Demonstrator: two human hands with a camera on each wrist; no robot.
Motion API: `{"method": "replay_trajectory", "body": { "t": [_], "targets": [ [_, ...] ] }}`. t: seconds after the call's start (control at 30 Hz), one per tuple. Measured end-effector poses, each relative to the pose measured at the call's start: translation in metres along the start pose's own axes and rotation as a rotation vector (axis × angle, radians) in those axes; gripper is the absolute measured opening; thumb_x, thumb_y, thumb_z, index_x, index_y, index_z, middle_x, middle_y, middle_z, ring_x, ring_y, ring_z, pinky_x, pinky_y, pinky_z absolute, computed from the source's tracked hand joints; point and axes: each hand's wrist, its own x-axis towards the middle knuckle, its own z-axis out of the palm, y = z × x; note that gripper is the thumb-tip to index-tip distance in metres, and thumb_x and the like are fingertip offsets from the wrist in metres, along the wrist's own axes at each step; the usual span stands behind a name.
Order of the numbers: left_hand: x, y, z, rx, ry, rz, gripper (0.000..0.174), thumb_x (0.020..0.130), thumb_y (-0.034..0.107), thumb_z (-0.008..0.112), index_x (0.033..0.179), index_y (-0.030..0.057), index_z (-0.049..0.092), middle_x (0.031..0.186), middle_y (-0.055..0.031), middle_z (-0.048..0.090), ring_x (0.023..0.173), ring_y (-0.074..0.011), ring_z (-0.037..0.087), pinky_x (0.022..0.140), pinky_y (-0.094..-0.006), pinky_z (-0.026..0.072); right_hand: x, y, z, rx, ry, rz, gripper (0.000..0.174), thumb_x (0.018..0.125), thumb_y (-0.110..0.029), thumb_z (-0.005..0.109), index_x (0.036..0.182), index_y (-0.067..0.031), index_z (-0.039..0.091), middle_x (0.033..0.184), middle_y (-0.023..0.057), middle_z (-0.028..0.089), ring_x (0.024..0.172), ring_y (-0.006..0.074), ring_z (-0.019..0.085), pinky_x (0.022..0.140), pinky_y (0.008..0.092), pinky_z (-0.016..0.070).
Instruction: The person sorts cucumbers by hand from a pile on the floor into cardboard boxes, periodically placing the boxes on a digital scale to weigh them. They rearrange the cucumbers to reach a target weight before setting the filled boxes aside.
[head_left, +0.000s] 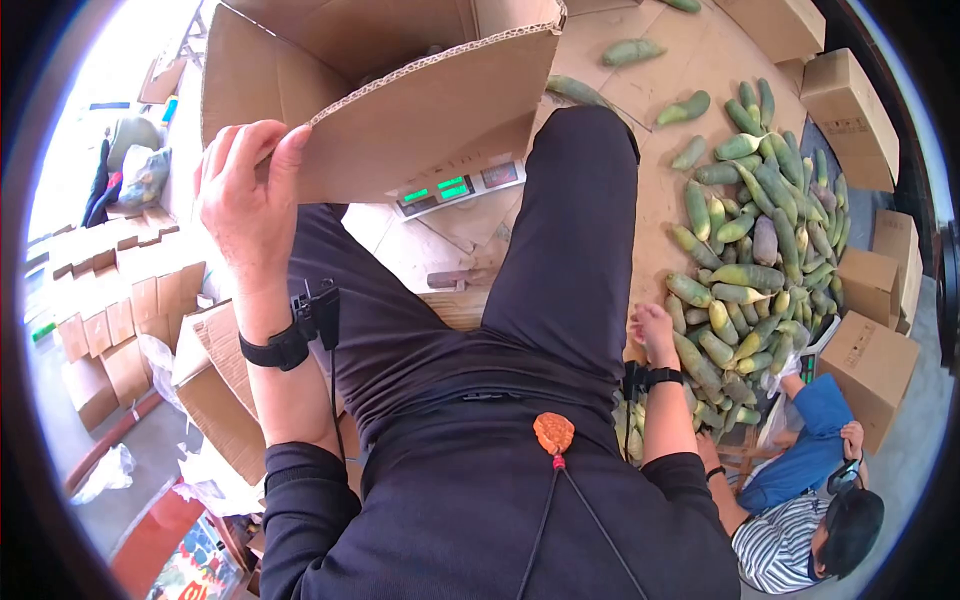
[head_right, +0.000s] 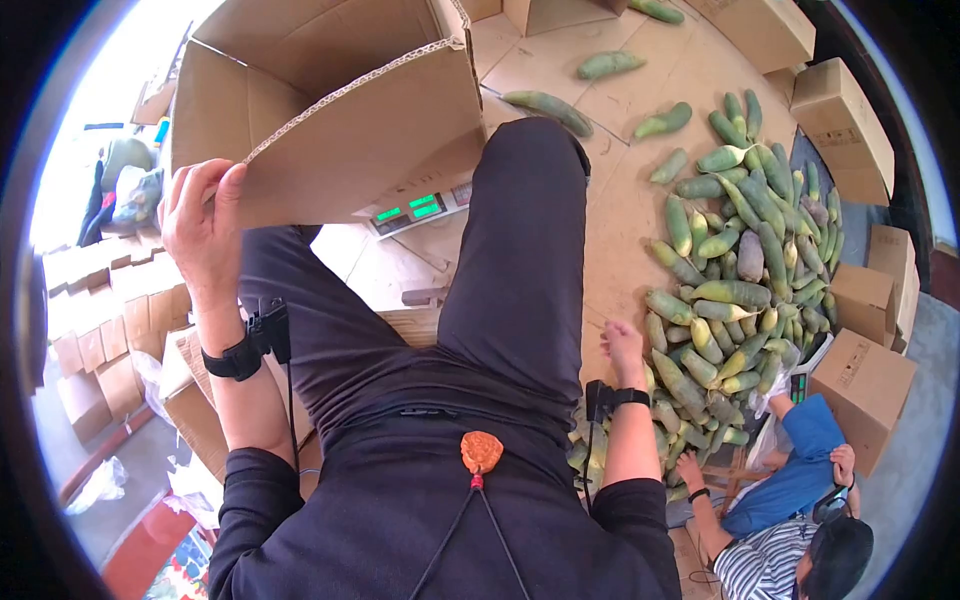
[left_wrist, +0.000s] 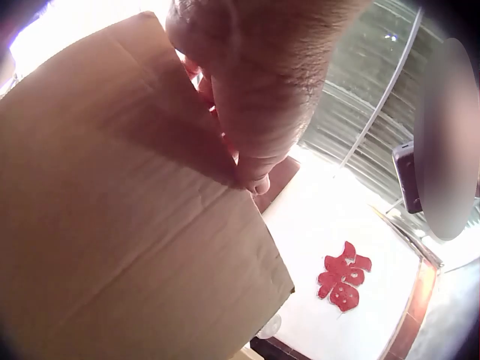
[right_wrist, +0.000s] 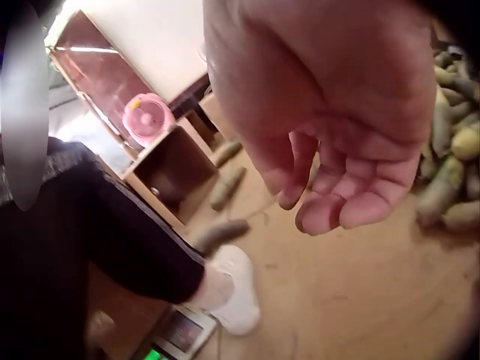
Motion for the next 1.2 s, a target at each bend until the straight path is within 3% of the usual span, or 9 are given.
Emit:
{"method": "replay_trajectory", "body": {
  "t": [0.17, 0.6, 0.67, 0.77, 0.83, 1.0, 1.13, 1.2],
  "targets": [
    [-0.007, -0.005, -0.002, 0.031, 0.015, -0.009, 0.022, 0.080, 0.031, 0.067, 0.079, 0.0097, 0.063, 0.079, -0.0002, 0.062, 0.079, -0.0189, 0.059, 0.079, -0.0315, 0.0410, 0.003, 0.045, 0.003, -0.024, 0.024, 0.148, 0.021, 0.087, -0.025, 0.059, 0.098, -0.0077, 0.062, 0.078, 0.0045, 0.063, 0.056, 0.0127, 0.058, 0.049, 0.0266, 0.0449],
    [-0.011, -0.001, 0.009, 0.020, 0.009, -0.006, 0.024, 0.080, 0.032, 0.066, 0.084, 0.0089, 0.065, 0.084, -0.0025, 0.063, 0.085, -0.0216, 0.058, 0.081, -0.0334, 0.0405, 0.003, 0.075, 0.014, 0.050, 0.004, 0.197, 0.023, 0.087, -0.019, 0.053, 0.105, -0.0085, 0.062, 0.083, 0.0051, 0.064, 0.062, 0.0136, 0.061, 0.054, 0.0279, 0.0475],
    [-0.010, 0.000, 0.009, 0.010, -0.001, 0.009, 0.021, 0.080, 0.028, 0.067, 0.084, 0.0079, 0.066, 0.084, -0.0033, 0.063, 0.085, -0.0217, 0.058, 0.081, -0.0330, 0.0414, 0.006, 0.080, 0.018, 0.070, -0.026, 0.200, 0.024, 0.087, -0.020, 0.053, 0.107, -0.0082, 0.062, 0.084, 0.0055, 0.065, 0.062, 0.0134, 0.060, 0.054, 0.0275, 0.0473],
    [-0.011, 0.000, 0.014, -0.045, 0.024, 0.037, 0.012, 0.078, 0.010, 0.069, 0.087, 0.0022, 0.066, 0.086, -0.0086, 0.064, 0.082, -0.0233, 0.059, 0.077, -0.0336, 0.0449, 0.005, 0.086, 0.022, 0.075, -0.057, 0.197, 0.024, 0.088, -0.021, 0.053, 0.105, -0.0076, 0.061, 0.082, 0.0051, 0.064, 0.061, 0.0134, 0.059, 0.054, 0.0275, 0.0471],
    [-0.013, -0.003, 0.017, -0.068, 0.020, 0.046, 0.012, 0.079, 0.007, 0.068, 0.088, 0.0002, 0.066, 0.084, -0.0104, 0.064, 0.078, -0.0242, 0.060, 0.073, -0.0329, 0.0465, 0.000, 0.088, 0.026, 0.117, -0.044, 0.209, 0.023, 0.088, -0.023, 0.053, 0.103, -0.0070, 0.061, 0.079, 0.0042, 0.062, 0.060, 0.0133, 0.058, 0.052, 0.0276, 0.0466],
    [-0.023, -0.013, 0.026, 0.059, 0.013, -0.038, 0.021, 0.084, 0.020, 0.066, 0.095, 0.0022, 0.066, 0.089, -0.0094, 0.065, 0.081, -0.0233, 0.061, 0.075, -0.0342, 0.0473, -0.005, 0.107, 0.037, 0.086, -0.038, 0.300, 0.018, 0.088, -0.022, 0.053, 0.098, -0.0101, 0.061, 0.075, 0.0030, 0.060, 0.059, 0.0125, 0.057, 0.050, 0.0274, 0.0457],
    [-0.022, -0.009, 0.028, 0.157, -0.032, 0.015, 0.028, 0.085, 0.029, 0.065, 0.099, 0.0041, 0.065, 0.093, -0.0091, 0.065, 0.085, -0.0230, 0.060, 0.078, -0.0349, 0.0459, -0.015, 0.120, 0.038, 0.077, -0.038, 0.348, 0.015, 0.086, -0.020, 0.053, 0.095, -0.0113, 0.062, 0.074, 0.0022, 0.060, 0.060, 0.0117, 0.058, 0.051, 0.0272, 0.0466],
    [-0.022, -0.005, 0.029, 0.197, -0.050, -0.069, 0.034, 0.085, 0.035, 0.063, 0.102, 0.0056, 0.064, 0.095, -0.0085, 0.065, 0.089, -0.0227, 0.059, 0.081, -0.0348, 0.0444, -0.007, 0.146, 0.034, -0.036, -0.012, 0.327, 0.017, 0.084, -0.018, 0.052, 0.095, -0.0106, 0.063, 0.078, 0.0067, 0.063, 0.062, 0.0198, 0.062, 0.056, 0.0323, 0.0500]
  ]
}}
